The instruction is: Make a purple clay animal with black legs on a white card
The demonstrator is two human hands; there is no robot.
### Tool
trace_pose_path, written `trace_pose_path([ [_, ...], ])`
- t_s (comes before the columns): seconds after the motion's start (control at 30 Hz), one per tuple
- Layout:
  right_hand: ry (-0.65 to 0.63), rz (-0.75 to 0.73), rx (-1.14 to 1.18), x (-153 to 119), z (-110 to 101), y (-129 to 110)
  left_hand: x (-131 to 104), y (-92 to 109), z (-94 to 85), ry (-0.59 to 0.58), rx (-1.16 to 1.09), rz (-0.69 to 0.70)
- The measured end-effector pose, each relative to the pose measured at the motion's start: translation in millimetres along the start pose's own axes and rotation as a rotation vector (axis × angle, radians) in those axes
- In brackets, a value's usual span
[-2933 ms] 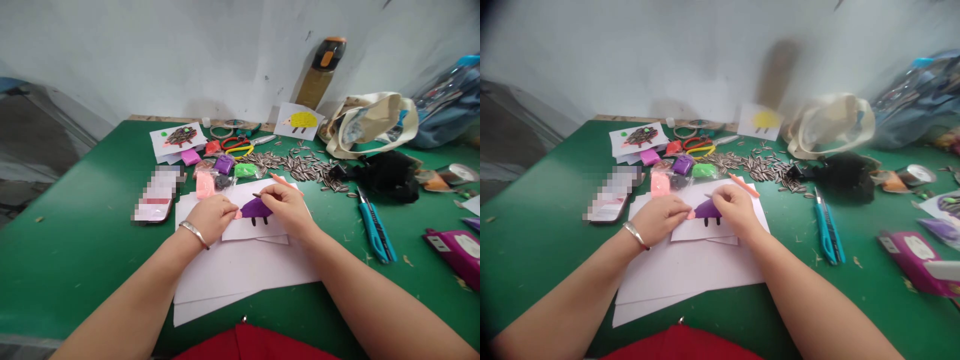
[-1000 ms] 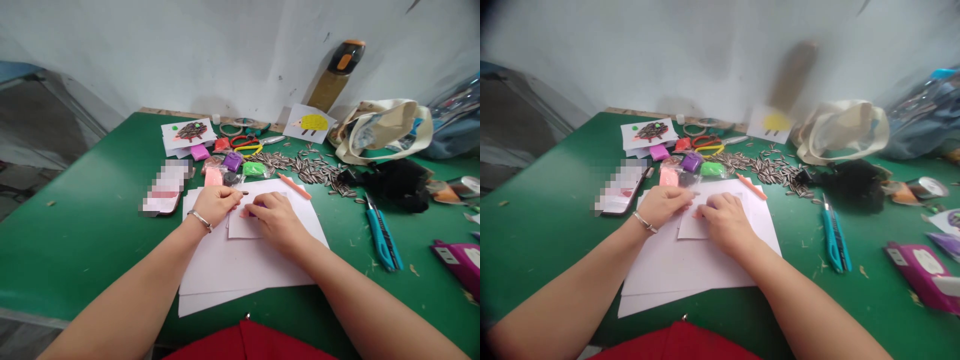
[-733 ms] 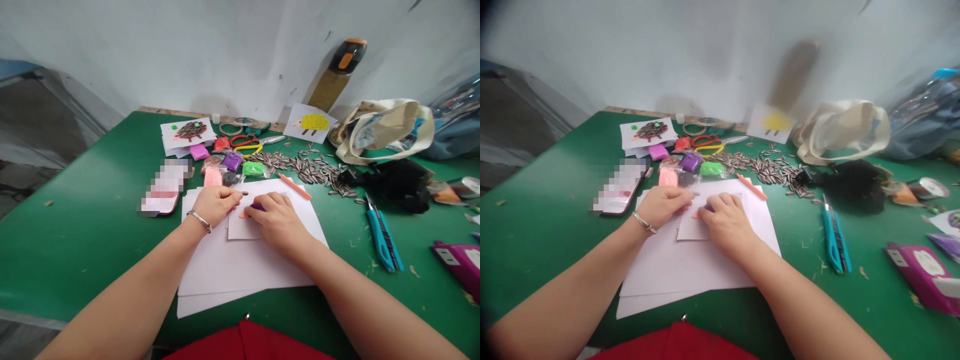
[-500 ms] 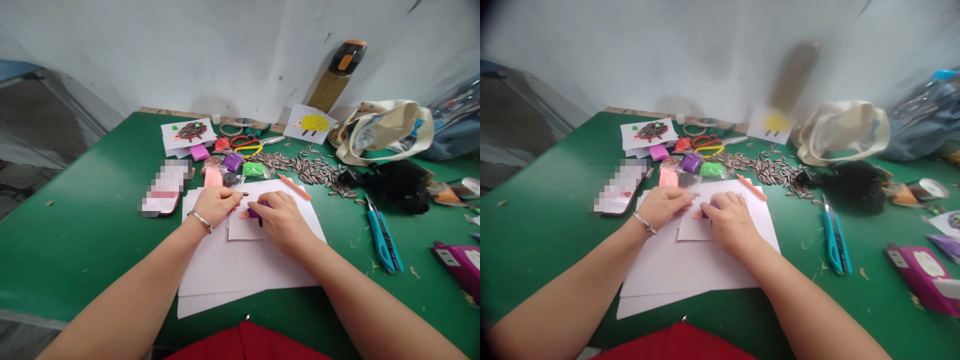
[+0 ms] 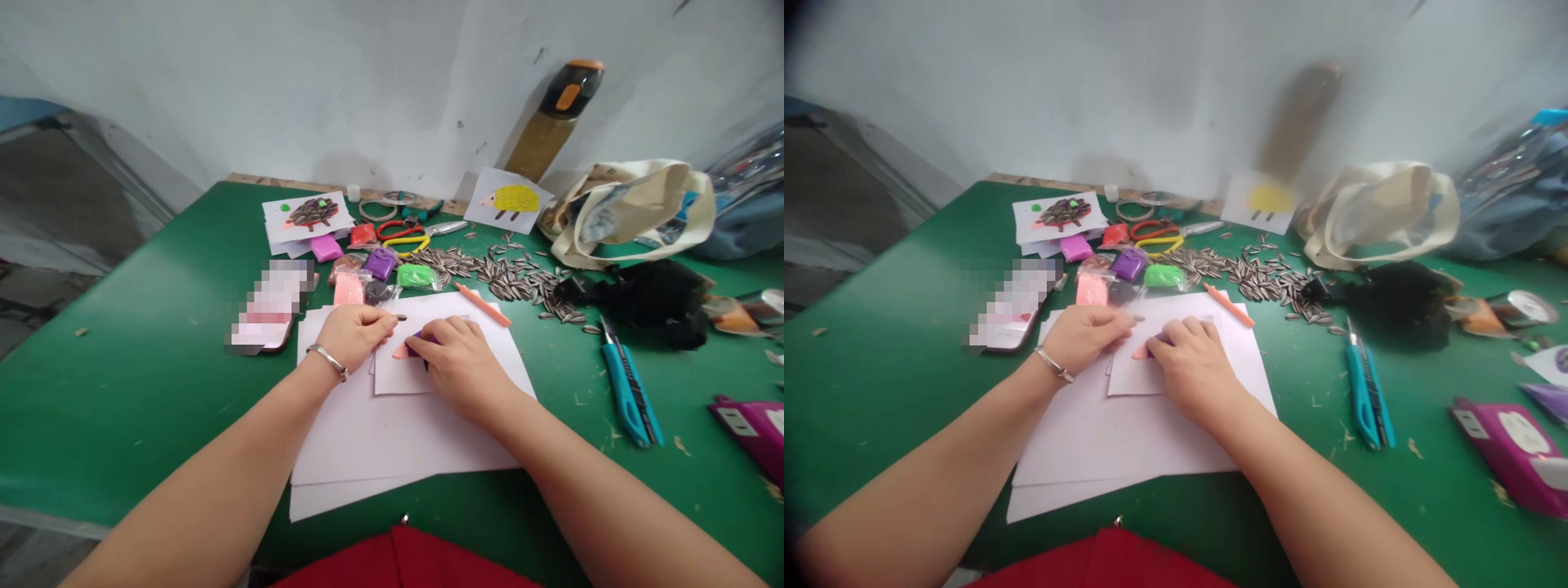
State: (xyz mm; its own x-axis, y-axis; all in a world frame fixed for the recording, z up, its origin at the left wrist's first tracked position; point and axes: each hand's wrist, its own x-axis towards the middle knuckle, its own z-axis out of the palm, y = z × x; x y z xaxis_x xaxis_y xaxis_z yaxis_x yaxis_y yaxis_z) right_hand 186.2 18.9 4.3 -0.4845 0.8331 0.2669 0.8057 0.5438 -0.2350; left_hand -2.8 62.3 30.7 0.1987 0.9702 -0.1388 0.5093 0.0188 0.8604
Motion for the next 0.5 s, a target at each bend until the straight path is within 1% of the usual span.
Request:
trace_pose_path([
  [0.2, -0.019, -0.025, -0.085, 1.4, -1.2, -3.8, -0.2, -0.6, 0.0, -0.008, -0.014, 0.002],
  [0.3, -0.015, -0.015, -0.043, 2.2, -1.9, -4.4, 0.2, -1.5, 0.3, -0.005, -0.035, -0.004],
  [0.4, 0.017, -0.004, 0.004, 1.6, -3.0, -5.4, 0.7, -2.1, 0.5, -0.011, -0.042, -0.021],
  [0.5, -0.004, -0.027, 0.005, 0.6, -4.0, -7.6, 1.0, -1.8, 0.4, -0.014, -0.034, -0.016],
])
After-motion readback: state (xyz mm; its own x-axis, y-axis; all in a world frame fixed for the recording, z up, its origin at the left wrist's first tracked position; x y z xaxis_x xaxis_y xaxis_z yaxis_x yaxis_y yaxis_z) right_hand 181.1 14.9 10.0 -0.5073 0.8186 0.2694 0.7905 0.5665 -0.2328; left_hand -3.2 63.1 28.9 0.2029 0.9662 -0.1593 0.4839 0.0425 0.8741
